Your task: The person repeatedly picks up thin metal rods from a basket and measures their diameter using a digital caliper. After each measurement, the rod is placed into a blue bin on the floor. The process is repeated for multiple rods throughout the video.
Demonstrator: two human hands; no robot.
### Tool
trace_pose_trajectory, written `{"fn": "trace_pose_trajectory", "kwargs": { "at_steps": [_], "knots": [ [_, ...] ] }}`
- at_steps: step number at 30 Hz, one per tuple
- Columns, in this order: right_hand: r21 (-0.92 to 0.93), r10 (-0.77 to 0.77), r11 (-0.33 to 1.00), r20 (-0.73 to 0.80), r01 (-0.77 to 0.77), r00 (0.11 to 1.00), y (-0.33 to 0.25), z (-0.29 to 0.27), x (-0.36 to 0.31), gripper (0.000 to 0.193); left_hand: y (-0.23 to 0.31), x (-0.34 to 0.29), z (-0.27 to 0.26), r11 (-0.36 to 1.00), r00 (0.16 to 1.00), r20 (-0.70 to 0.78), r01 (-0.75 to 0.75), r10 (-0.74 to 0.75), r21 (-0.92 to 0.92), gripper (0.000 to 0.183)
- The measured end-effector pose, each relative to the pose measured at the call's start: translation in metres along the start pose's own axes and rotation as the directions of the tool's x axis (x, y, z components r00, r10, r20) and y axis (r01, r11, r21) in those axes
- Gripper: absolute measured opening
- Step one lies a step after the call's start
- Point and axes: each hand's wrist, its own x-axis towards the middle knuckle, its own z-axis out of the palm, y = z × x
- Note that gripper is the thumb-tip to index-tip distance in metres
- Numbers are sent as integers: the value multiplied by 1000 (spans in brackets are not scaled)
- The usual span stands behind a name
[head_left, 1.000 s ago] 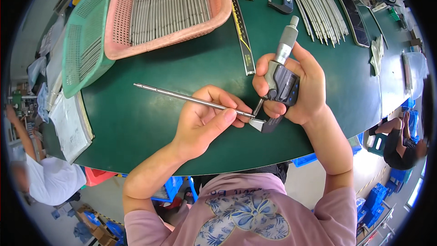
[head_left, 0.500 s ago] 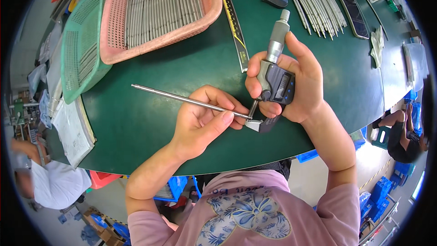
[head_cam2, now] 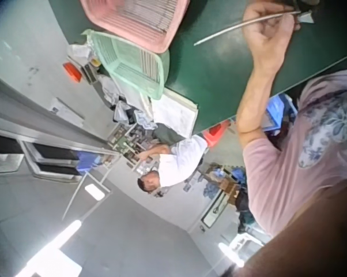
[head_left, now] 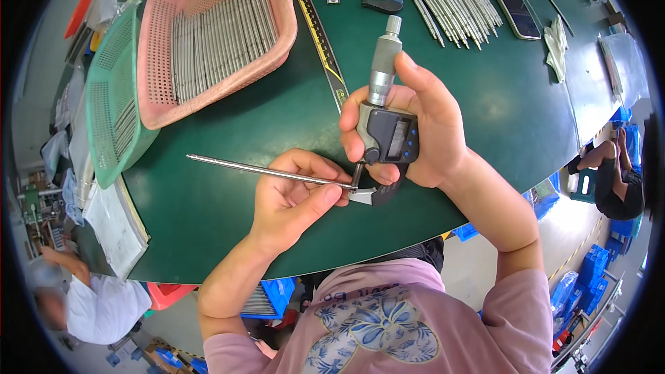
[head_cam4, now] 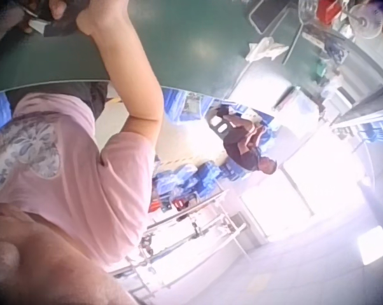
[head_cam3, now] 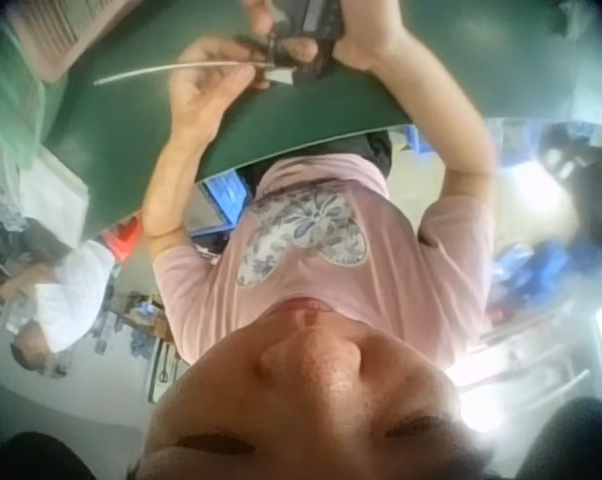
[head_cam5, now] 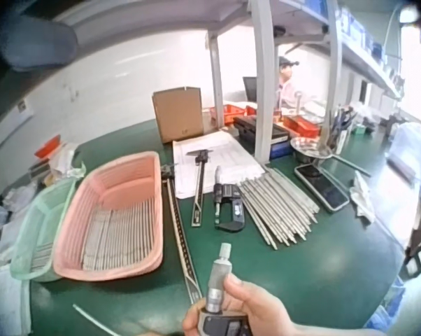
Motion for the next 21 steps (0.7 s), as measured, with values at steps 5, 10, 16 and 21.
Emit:
{"fn": "trace_pose_trajectory", "kwargs": {
  "at_steps": [5,10,16,21],
  "knots": [
    [-28,-39,999,-7,39,999,3,1,1,71,0,0,-1,1000,1000,-6,-17,17,-9,13],
    [7,-14,1000,-20,14,1000,4,1,2,71,-2,-1,-2,999,999,-8,-36,36,-26,13],
    [65,10,998,3,-10,1000,3,2,1,71,-3,-1,-3,999,999,-7,-39,39,-29,13],
    [28,6,1000,-5,-6,1000,3,1,0,72,-2,-1,-2,999,1000,-7,-25,25,-29,13]
  ]
}}
